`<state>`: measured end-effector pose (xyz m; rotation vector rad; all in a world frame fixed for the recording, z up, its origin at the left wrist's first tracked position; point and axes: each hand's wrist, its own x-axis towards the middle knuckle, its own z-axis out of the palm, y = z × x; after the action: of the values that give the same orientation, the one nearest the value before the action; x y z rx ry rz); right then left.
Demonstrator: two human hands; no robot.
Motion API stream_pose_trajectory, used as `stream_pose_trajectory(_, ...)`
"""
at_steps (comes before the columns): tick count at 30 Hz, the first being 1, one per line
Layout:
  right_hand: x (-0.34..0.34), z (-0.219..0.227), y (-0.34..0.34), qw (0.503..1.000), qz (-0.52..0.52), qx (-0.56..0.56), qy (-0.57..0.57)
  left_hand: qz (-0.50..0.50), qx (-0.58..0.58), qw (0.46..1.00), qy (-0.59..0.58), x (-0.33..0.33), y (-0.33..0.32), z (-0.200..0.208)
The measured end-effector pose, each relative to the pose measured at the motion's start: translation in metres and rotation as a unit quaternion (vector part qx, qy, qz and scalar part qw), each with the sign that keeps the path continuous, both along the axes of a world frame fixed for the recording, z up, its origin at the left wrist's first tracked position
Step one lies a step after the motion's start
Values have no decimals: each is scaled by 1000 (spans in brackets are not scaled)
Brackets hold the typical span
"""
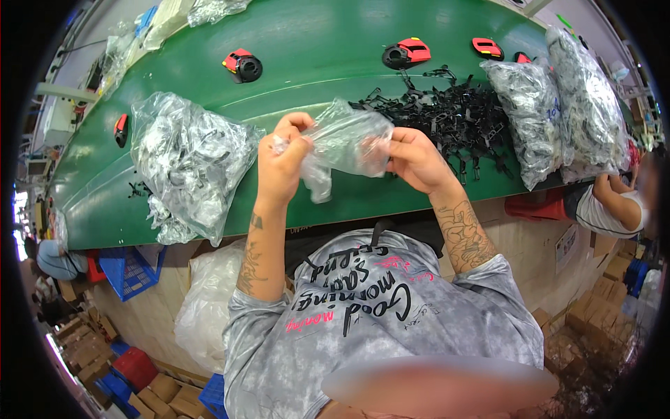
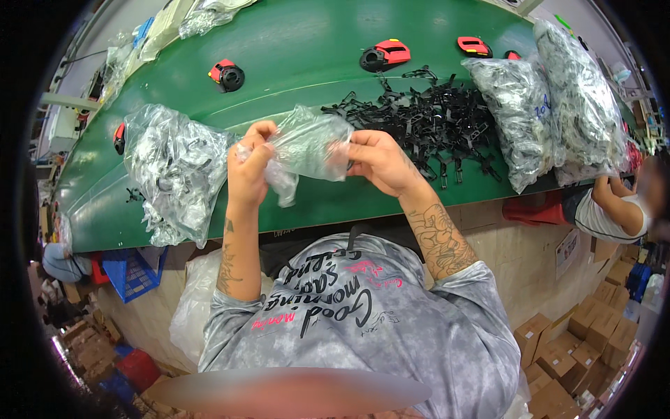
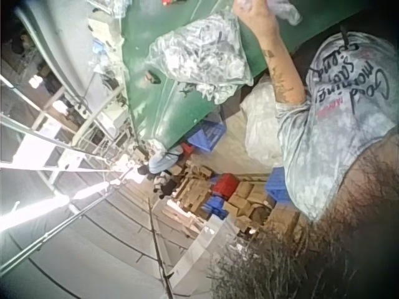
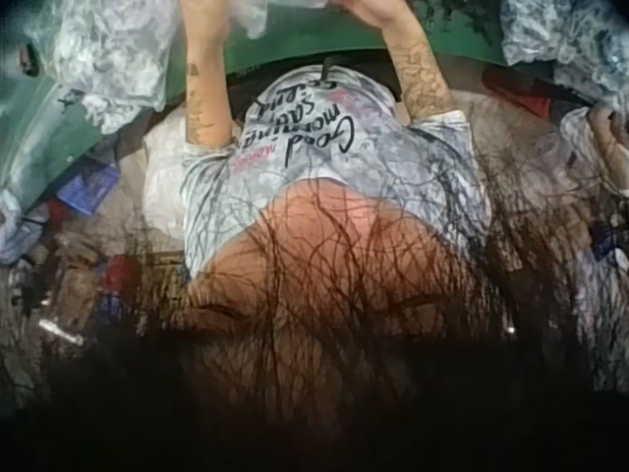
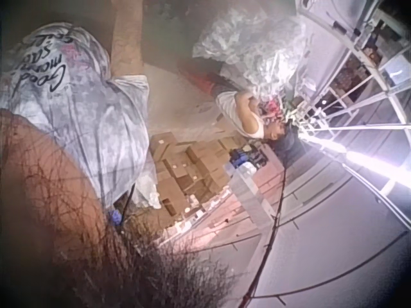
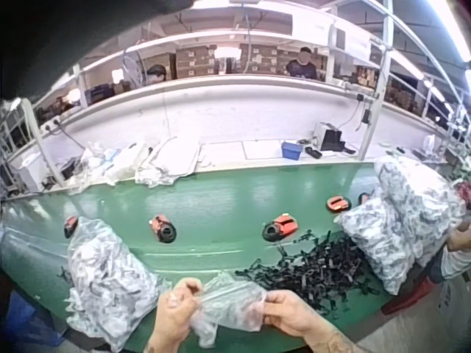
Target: The person assembles plastic components by hand, joining small black pieces with larger red and black shells.
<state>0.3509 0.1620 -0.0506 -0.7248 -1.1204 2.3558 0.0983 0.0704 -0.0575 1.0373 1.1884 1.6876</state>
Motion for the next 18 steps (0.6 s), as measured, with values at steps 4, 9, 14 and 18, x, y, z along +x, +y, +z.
stream_pose_trajectory(4, 16, 17, 7, 974, 23, 141, -175, 18, -44, 969, -241, 8, 33, 6)
stream_pose_trajectory(9, 53, 19, 13, 948, -103, 238, -184, -42, -96, 994, -32, 12, 121, -5)
stream_pose_trajectory(14, 71, 22, 18, 941, -120, 222, -226, 53, -81, 823, 560, 61, 212, -9)
stream_pose_trajectory(18, 78, 28, 14, 945, -117, 217, -215, 11, -101, 824, 557, 90, 249, -11)
